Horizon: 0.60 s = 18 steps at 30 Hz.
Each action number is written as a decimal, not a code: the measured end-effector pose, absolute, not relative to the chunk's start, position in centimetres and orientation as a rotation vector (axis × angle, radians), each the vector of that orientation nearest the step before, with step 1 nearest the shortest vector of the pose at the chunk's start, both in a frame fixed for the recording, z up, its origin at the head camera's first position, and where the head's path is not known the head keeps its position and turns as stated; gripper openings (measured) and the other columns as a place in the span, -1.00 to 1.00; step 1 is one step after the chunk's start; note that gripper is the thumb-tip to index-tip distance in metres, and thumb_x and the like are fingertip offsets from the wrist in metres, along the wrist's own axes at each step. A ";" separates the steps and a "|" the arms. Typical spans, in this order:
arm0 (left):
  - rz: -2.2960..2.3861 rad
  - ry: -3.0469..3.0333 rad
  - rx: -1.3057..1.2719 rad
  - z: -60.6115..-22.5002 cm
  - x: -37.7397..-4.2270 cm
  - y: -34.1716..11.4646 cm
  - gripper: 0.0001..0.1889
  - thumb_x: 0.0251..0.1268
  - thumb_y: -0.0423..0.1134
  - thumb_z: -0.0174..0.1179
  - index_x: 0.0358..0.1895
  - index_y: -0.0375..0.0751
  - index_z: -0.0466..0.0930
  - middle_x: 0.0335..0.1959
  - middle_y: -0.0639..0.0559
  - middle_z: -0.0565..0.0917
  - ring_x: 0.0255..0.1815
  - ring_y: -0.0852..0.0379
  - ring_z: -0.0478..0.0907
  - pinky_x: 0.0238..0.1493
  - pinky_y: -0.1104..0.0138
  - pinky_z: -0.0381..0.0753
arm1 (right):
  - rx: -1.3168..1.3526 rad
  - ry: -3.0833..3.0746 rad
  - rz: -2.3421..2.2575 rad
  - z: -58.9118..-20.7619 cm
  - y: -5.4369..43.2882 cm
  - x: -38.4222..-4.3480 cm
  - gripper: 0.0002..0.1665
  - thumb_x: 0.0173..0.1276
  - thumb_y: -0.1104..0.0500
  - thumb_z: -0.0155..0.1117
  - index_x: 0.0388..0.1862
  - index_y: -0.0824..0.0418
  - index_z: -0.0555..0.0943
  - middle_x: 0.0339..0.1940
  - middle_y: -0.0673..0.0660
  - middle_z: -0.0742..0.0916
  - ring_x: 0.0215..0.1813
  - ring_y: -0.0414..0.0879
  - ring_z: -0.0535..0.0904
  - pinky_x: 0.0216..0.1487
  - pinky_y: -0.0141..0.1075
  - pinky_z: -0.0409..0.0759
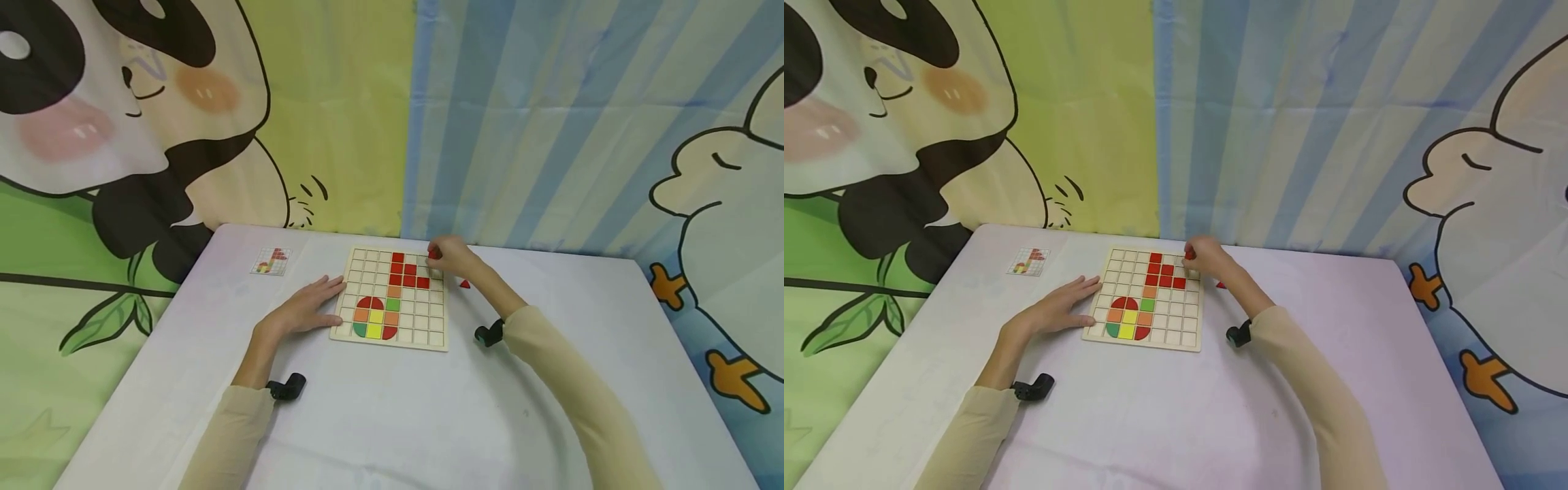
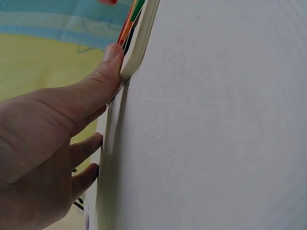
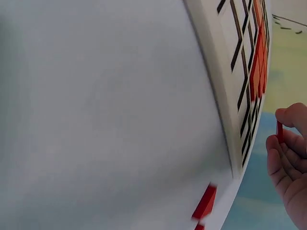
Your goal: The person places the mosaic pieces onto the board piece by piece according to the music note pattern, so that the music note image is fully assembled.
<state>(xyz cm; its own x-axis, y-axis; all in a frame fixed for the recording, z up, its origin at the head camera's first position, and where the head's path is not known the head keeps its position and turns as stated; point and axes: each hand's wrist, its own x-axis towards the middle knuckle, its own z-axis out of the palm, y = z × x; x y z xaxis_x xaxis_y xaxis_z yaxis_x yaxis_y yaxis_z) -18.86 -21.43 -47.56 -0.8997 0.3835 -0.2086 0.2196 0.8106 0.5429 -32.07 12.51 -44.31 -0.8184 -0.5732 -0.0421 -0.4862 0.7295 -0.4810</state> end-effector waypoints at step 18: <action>0.718 2.701 0.476 -47.6 -18.8 -21.6 -0.13 0.21 0.13 0.27 0.53 0.00 0.09 0.60 0.06 0.06 0.63 -0.13 -0.15 0.53 -0.18 -0.04 | -0.895 2.664 -0.517 -44.8 7.7 -33.4 -0.73 0.42 0.20 0.20 -0.01 0.34 0.63 -0.04 0.26 0.73 0.04 0.10 0.63 0.09 -0.12 0.62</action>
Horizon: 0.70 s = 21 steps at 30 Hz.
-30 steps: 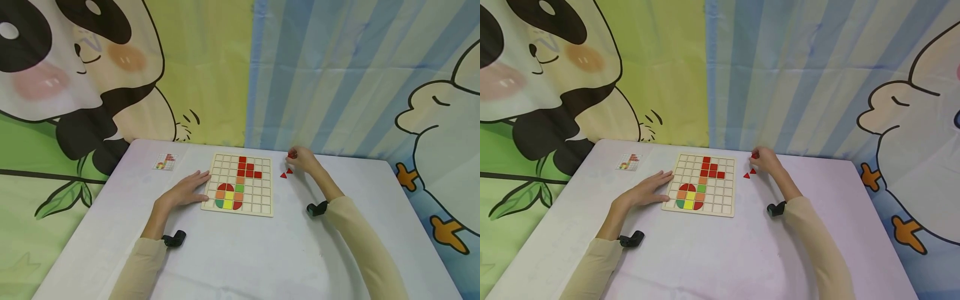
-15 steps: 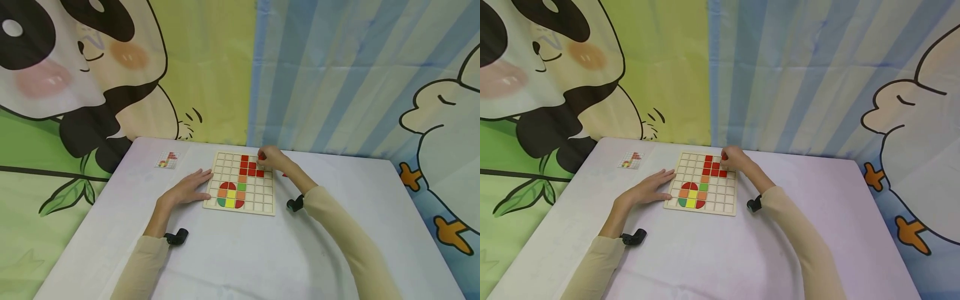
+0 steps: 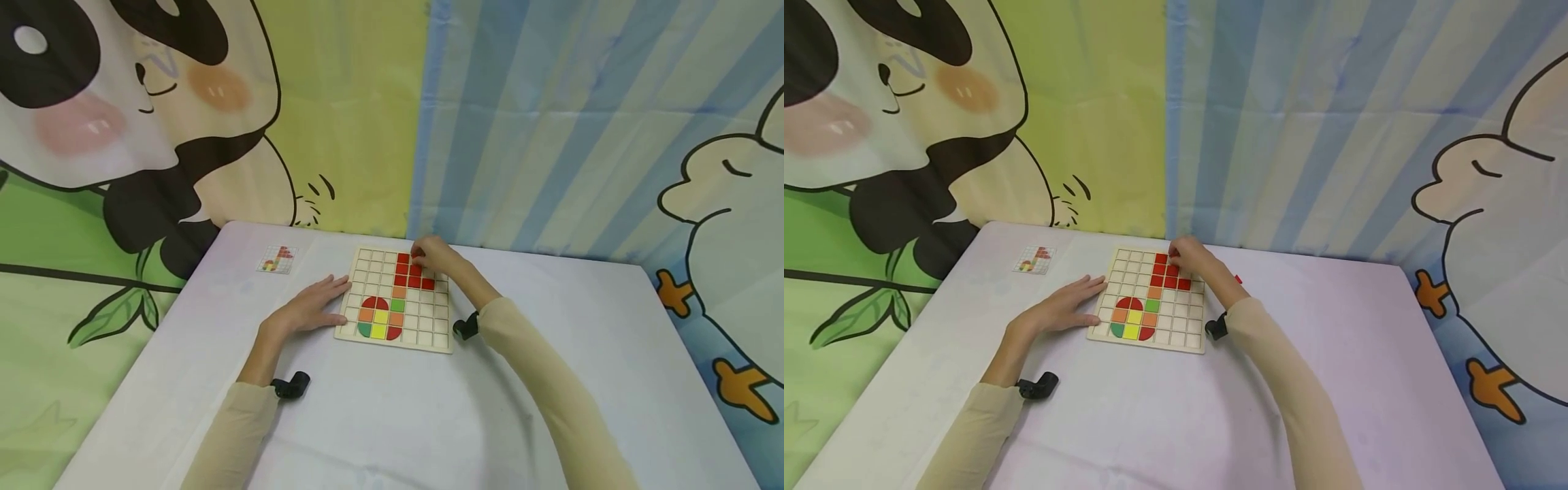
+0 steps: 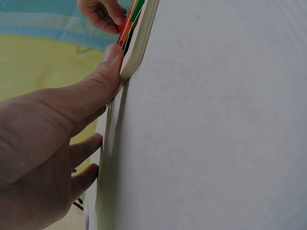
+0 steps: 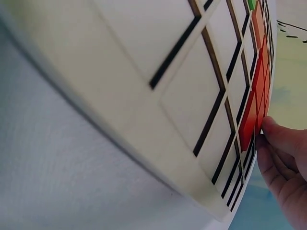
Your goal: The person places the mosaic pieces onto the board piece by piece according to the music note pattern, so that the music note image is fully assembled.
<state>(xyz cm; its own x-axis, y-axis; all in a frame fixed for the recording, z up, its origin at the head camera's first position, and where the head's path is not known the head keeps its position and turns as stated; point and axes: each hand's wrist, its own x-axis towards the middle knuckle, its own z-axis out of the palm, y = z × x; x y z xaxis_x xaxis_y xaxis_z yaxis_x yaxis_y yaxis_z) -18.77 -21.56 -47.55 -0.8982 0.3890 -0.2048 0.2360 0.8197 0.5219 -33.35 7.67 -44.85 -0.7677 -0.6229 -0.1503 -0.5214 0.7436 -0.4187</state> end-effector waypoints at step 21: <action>0.733 2.682 0.452 -47.5 -18.9 -21.6 -0.11 0.19 0.16 0.27 0.54 0.05 0.07 0.60 0.10 0.03 0.64 -0.11 -0.18 0.53 -0.18 -0.05 | -0.843 2.694 -0.588 -44.9 7.8 -33.6 -0.81 0.38 0.16 0.26 -0.27 0.25 0.73 -0.30 0.18 0.78 -0.34 -0.06 0.59 -0.27 -0.29 0.56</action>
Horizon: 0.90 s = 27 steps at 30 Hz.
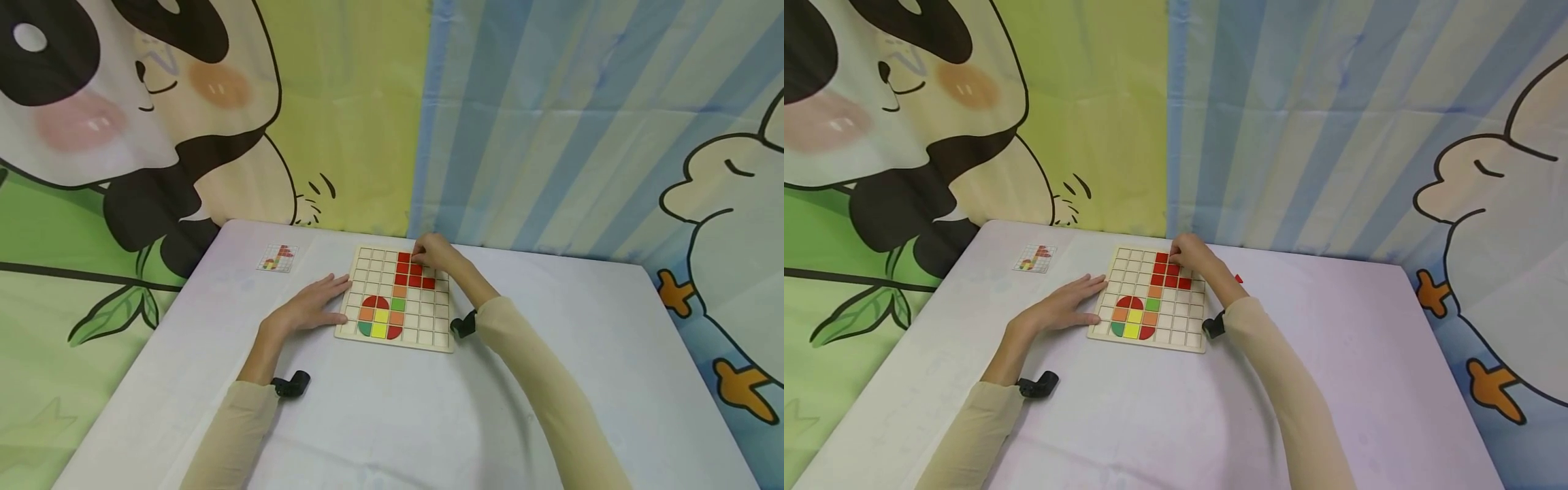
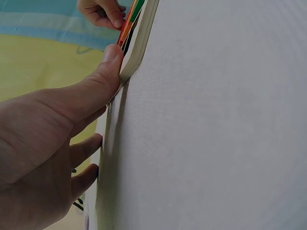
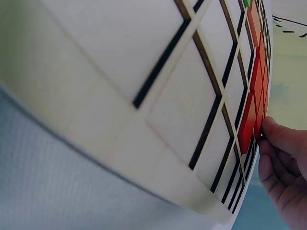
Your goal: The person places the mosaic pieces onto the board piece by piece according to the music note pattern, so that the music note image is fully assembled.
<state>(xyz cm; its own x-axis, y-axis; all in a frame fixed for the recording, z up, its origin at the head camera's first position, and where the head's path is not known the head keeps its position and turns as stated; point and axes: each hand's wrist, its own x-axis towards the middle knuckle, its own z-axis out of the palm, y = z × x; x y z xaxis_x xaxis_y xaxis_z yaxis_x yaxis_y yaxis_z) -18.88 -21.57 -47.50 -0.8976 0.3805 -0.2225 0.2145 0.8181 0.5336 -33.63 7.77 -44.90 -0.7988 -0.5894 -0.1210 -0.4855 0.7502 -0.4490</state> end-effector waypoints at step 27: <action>0.739 2.679 0.458 -47.3 -18.7 -21.6 -0.11 0.20 0.13 0.28 0.54 -0.01 0.08 0.60 0.03 0.04 0.63 -0.16 -0.16 0.51 -0.22 -0.04 | -0.911 2.819 -0.628 -42.1 16.2 -31.2 -0.74 0.41 0.31 0.16 -0.05 0.43 0.66 -0.17 0.33 0.71 -0.13 0.12 0.63 -0.06 -0.07 0.64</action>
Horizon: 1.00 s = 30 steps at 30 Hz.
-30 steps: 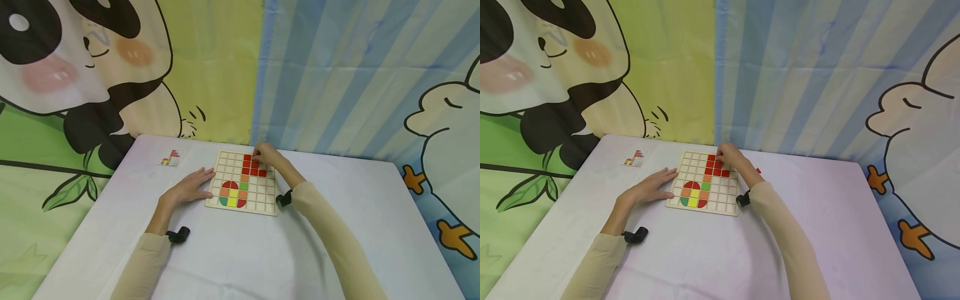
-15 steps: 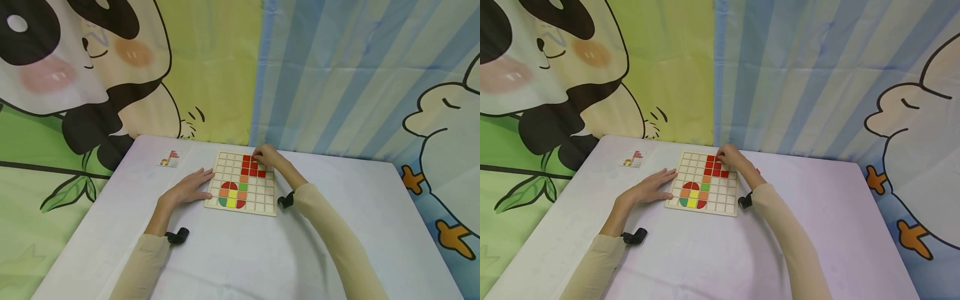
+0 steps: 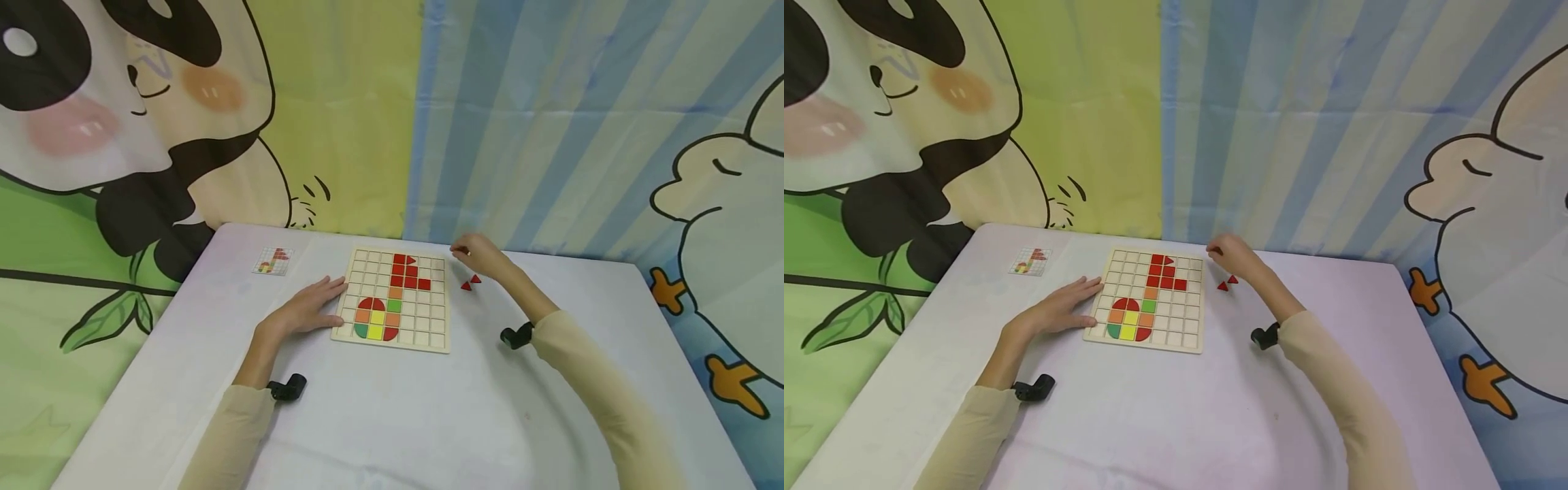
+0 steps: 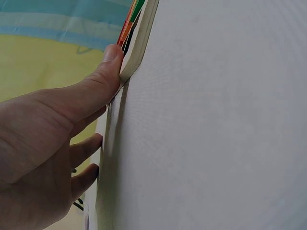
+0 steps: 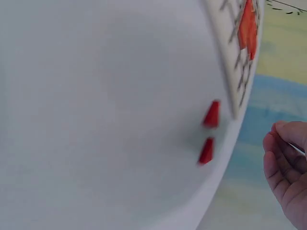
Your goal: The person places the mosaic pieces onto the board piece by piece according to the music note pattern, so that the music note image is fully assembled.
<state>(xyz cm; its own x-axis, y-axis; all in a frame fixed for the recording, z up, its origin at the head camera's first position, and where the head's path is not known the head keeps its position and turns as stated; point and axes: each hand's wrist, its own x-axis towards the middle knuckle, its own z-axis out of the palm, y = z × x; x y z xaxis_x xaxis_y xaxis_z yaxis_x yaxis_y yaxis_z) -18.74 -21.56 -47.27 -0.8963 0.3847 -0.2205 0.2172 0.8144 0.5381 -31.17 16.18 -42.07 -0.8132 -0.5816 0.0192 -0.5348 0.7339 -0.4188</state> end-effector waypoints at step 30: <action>0.772 2.691 0.474 -47.2 -18.6 -21.5 -0.12 0.18 0.13 0.29 0.53 -0.01 0.11 0.59 0.04 0.07 0.63 -0.14 -0.15 0.51 -0.21 -0.03 | -0.868 2.850 -0.481 -45.6 21.2 -28.0 -0.74 0.28 0.32 0.32 -0.05 0.35 0.69 -0.23 0.24 0.67 -0.19 0.03 0.59 -0.12 -0.12 0.63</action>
<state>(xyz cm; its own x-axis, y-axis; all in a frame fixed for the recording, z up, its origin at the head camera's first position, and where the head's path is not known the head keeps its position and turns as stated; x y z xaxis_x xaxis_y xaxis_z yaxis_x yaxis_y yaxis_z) -18.62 -21.47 -47.24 -0.9002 0.3902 -0.1931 0.2286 0.8010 0.5533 -28.01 21.19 -45.57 -0.8277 -0.5607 -0.0250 -0.5214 0.7847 -0.3352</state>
